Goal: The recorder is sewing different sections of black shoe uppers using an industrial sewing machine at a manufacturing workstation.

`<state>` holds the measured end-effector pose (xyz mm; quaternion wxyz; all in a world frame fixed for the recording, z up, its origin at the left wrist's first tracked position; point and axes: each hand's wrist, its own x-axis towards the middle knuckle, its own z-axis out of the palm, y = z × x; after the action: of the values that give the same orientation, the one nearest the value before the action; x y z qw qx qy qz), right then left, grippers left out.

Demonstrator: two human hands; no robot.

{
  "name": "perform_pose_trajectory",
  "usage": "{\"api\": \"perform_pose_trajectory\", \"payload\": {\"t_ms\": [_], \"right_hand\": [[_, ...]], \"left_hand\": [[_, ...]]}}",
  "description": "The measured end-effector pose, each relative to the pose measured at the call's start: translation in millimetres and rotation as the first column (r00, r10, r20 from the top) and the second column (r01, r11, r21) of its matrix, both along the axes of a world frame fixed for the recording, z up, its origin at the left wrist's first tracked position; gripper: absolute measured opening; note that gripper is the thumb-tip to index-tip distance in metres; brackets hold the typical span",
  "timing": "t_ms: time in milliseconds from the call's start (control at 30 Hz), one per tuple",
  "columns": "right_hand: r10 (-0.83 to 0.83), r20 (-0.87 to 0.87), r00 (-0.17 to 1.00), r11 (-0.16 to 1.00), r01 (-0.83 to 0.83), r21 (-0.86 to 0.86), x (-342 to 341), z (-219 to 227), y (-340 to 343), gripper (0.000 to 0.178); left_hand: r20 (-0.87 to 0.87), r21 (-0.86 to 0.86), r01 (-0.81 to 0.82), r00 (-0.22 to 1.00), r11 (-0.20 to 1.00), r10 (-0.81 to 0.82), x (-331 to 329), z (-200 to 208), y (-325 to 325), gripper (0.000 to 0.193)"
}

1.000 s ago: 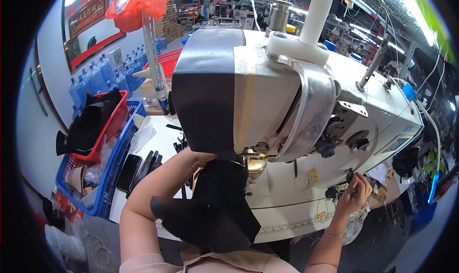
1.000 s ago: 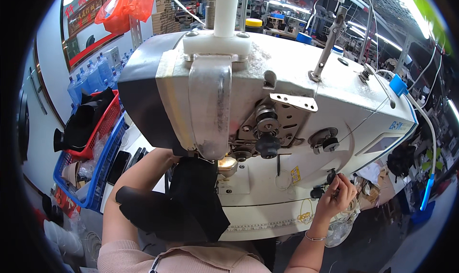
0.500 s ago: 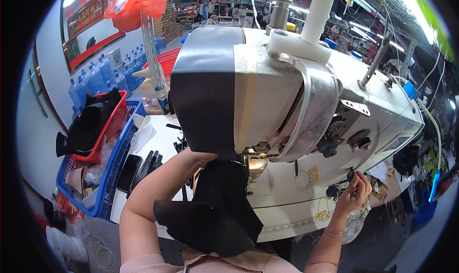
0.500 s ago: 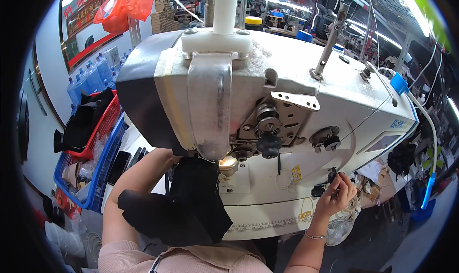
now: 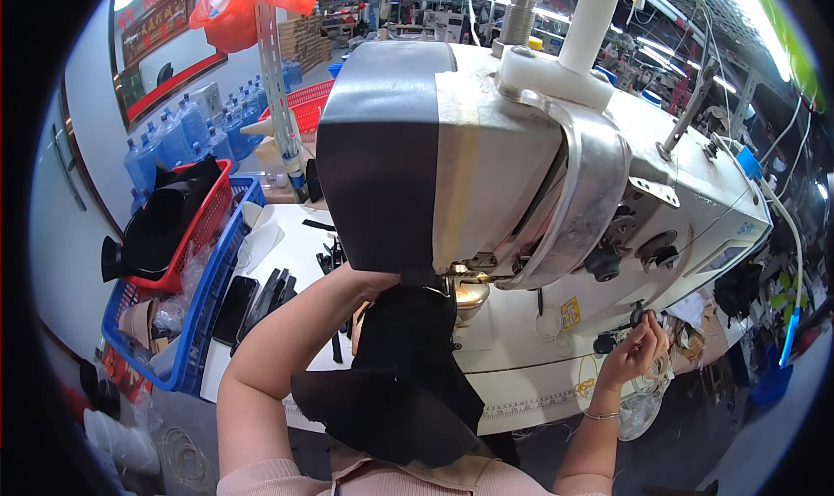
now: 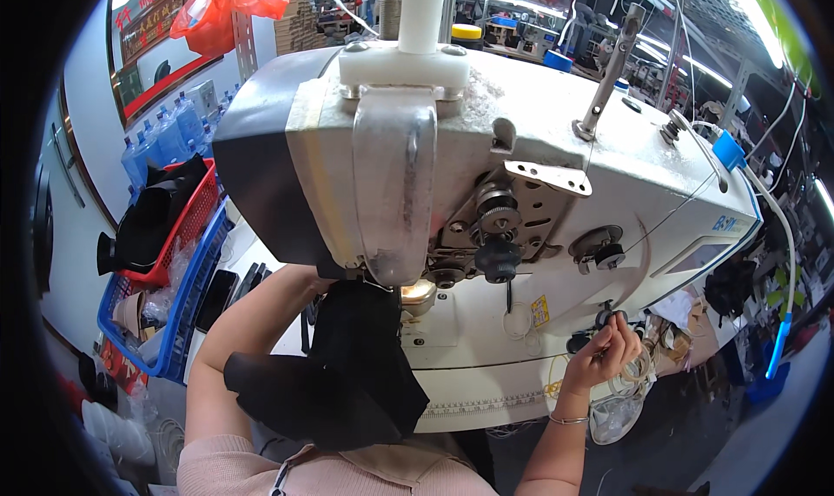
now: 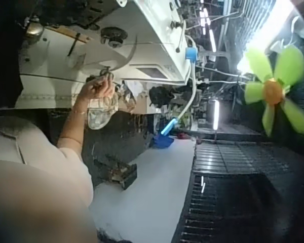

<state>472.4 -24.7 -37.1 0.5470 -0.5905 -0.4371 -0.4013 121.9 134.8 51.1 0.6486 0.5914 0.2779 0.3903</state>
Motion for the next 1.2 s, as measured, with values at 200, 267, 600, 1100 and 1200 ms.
{"api": "perform_pose_trajectory", "payload": {"t_ms": [200,267,600,1100,1200], "right_hand": [[-0.018,-0.013,1.0,1.0,0.018,-0.01,0,0,-1,0.02],[0.001,-0.029,1.0,1.0,-0.001,-0.001,-2,-1,0,0.02],[-0.017,-0.005,1.0,1.0,0.017,-0.015,1,-2,0,0.02],[0.013,-0.06,0.998,1.0,-0.014,-0.018,-1,-3,-1,0.022],[-0.01,-0.008,1.0,1.0,0.01,-0.021,0,-2,-1,0.022]], "left_hand": [[0.02,0.001,-0.012,1.0,1.0,0.012,-1,-5,-4,0.039],[0.023,0.0,-0.013,1.0,1.0,0.013,-2,-11,-9,0.039],[0.058,0.006,-0.022,0.998,1.0,0.022,-4,-17,-14,0.037],[-0.256,-0.05,0.043,0.965,0.998,-0.054,-9,-3,-12,0.049],[-0.263,-0.065,0.005,0.964,0.998,-0.022,-6,1,-13,0.059]]}}
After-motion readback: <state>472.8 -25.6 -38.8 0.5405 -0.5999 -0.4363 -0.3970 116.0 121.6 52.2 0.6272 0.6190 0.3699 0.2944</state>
